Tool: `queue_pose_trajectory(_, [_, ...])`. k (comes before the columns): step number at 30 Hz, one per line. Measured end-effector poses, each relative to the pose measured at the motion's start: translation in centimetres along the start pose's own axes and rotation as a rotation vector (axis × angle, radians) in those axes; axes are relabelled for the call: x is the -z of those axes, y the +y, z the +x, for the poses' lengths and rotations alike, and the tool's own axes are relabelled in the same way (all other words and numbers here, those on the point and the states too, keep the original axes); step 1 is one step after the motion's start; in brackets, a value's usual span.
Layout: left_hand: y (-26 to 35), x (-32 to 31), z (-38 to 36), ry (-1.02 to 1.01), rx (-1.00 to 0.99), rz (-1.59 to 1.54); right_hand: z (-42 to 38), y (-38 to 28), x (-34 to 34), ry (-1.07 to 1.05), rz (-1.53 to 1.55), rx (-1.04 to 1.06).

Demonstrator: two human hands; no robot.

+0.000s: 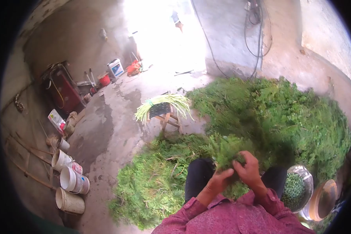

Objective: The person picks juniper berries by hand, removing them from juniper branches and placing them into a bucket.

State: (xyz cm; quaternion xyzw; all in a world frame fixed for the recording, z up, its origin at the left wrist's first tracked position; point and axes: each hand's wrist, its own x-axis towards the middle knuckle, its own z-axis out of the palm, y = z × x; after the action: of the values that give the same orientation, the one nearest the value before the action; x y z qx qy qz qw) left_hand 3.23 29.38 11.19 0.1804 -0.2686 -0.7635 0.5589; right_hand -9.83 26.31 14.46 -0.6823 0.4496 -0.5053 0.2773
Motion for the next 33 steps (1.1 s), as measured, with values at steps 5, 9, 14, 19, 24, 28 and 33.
queue_pose_trajectory(5, [-0.4, 1.3, 0.6, 0.092, 0.044, -0.111, -0.1, -0.5, 0.2, 0.085, -0.045, 0.131])
queue_pose_trajectory(9, [-0.3, 0.1, 0.8, 0.177, -0.03, -0.075, -0.6, -0.3, 0.4, 0.156, -0.108, 0.185])
queue_pose_trajectory(14, [-0.6, -0.4, 0.9, 0.23, -0.079, -0.044, -1.8, 0.7, 0.5, 0.244, -0.116, 0.076])
queue_pose_trajectory(19, [-1.2, 0.9, 1.0, 0.244, -0.047, 0.102, -2.5, 1.6, 0.3, -0.02, 0.893, -0.476])
queue_pose_trajectory(24, [-0.5, 0.4, 0.1, 0.246, 0.011, 0.18, -3.5, 3.5, -0.1, -0.041, 0.801, -0.511])
queue_pose_trajectory(28, [-0.4, 0.8, -0.6, 0.132, -0.017, 0.38, -3.7, 3.3, 0.1, -0.015, 0.746, -0.57])
queue_pose_trajectory(33, [-1.6, 4.3, -1.3, -0.012, 0.016, 0.22, -4.1, 4.2, -0.5, -0.05, 0.903, -0.491])
